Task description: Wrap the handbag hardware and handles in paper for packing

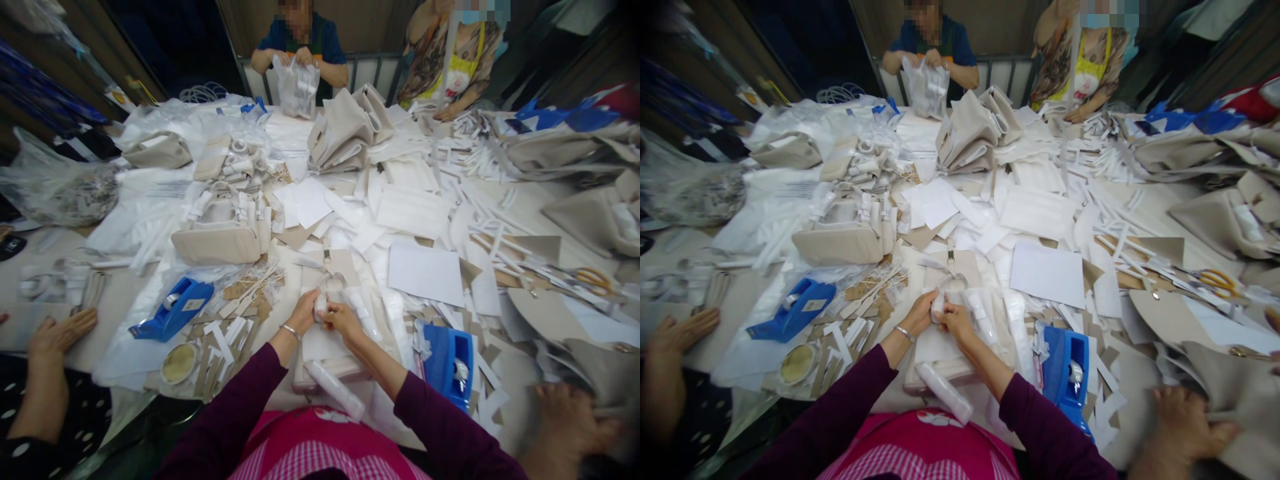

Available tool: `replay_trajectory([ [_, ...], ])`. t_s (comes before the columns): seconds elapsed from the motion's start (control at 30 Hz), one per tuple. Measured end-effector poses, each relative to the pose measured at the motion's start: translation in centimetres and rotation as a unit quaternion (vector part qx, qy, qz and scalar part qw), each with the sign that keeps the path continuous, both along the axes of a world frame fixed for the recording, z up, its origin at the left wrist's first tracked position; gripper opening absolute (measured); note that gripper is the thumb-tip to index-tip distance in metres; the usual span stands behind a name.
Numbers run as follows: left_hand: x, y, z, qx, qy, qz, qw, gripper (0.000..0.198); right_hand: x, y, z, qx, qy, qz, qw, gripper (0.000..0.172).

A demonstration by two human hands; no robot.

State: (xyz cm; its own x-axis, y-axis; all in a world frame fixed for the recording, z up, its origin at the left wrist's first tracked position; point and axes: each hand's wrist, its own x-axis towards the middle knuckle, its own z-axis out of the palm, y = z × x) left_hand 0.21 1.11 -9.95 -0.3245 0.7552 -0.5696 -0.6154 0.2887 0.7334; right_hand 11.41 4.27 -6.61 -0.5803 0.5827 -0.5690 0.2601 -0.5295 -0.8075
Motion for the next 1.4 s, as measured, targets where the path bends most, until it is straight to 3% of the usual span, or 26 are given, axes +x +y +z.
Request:
replay_trajectory([
  [0.1, -0.5, -1.4, 1.5, -0.007, 0.200, -0.009, 0.980, 0.030, 0.5, -0.5, -0.4, -0.035, 0.007, -0.030, 0.999, 0.020],
  [0.17, -0.7, -3.1, 3.5, 0.001, 0.381, -0.010, 0.924, 0.020, 0.8, -0.7, -0.7, -0.049, 0.012, -0.043, 0.998, 0.020],
  [0.2, -0.6, -4.1, 4.9, 0.021, 0.452, -0.030, 0.891, 0.026, 0.9, -0.8, -0.8, -0.052, 0.016, -0.047, 0.997, 0.020],
  [0.23, -0.4, -5.2, 6.4, 0.051, 0.504, -0.073, 0.859, 0.036, 0.9, -0.9, -1.0, -0.051, 0.020, -0.049, 0.997, 0.020],
  [0.3, 0.5, -7.7, 9.4, 0.124, 0.554, -0.222, 0.793, 0.048, 0.9, -0.9, -1.2, -0.048, 0.026, -0.054, 0.997, 0.020],
  [0.37, 2.0, -10.1, 11.6, 0.171, 0.584, -0.366, 0.705, 0.057, 0.8, -0.9, -1.4, -0.053, 0.023, -0.061, 0.996, 0.020],
  [0.4, 2.8, -11.1, 12.2, 0.180, 0.603, -0.413, 0.658, 0.060, 0.7, -0.8, -1.5, -0.058, 0.020, -0.064, 0.996, 0.019],
  [0.47, 4.3, -12.8, 12.1, 0.180, 0.653, -0.445, 0.585, 0.061, 0.5, -0.7, -1.6, -0.066, 0.017, -0.067, 0.995, 0.018],
  [0.53, 5.0, -13.6, 11.1, 0.169, 0.687, -0.427, 0.563, 0.053, 0.3, -0.7, -1.6, -0.068, 0.024, -0.069, 0.995, 0.017],
  [0.6, 5.0, -13.7, 9.9, 0.163, 0.679, -0.386, 0.602, 0.039, 0.1, -1.0, -1.7, -0.068, 0.032, -0.070, 0.995, 0.018],
  [0.7, 4.2, -12.8, 8.7, 0.124, 0.594, -0.260, 0.751, 0.019, 0.1, -1.7, -2.1, -0.065, 0.034, -0.069, 0.995, 0.017],
  [0.8, 3.3, -11.3, 7.5, 0.043, 0.391, -0.099, 0.914, 0.018, 0.1, -2.5, -2.6, -0.056, 0.032, -0.063, 0.996, 0.017],
  [0.87, 3.0, -10.3, 6.5, 0.016, 0.222, -0.030, 0.974, 0.027, 0.1, -3.0, -3.0, -0.049, 0.031, -0.054, 0.997, 0.017],
  [0.97, 3.2, -9.3, 5.0, 0.012, 0.081, 0.057, 0.995, 0.038, 0.0, -3.5, -3.6, -0.036, 0.024, -0.038, 0.998, 0.016],
  [1.13, 3.4, -8.6, 4.0, 0.007, 0.027, 0.166, 0.986, 0.032, 0.0, -3.8, -4.6, -0.005, 0.003, -0.020, 1.000, 0.014],
  [1.23, 2.8, -8.2, 3.6, -0.026, -0.029, 0.160, 0.986, 0.032, 0.0, -3.7, -5.1, 0.023, -0.017, -0.020, 0.999, 0.015],
  [1.4, 2.3, -7.1, 2.7, -0.106, -0.071, 0.097, 0.987, 0.029, -0.1, -3.3, -5.5, 0.101, -0.046, -0.004, 0.994, 0.014],
])
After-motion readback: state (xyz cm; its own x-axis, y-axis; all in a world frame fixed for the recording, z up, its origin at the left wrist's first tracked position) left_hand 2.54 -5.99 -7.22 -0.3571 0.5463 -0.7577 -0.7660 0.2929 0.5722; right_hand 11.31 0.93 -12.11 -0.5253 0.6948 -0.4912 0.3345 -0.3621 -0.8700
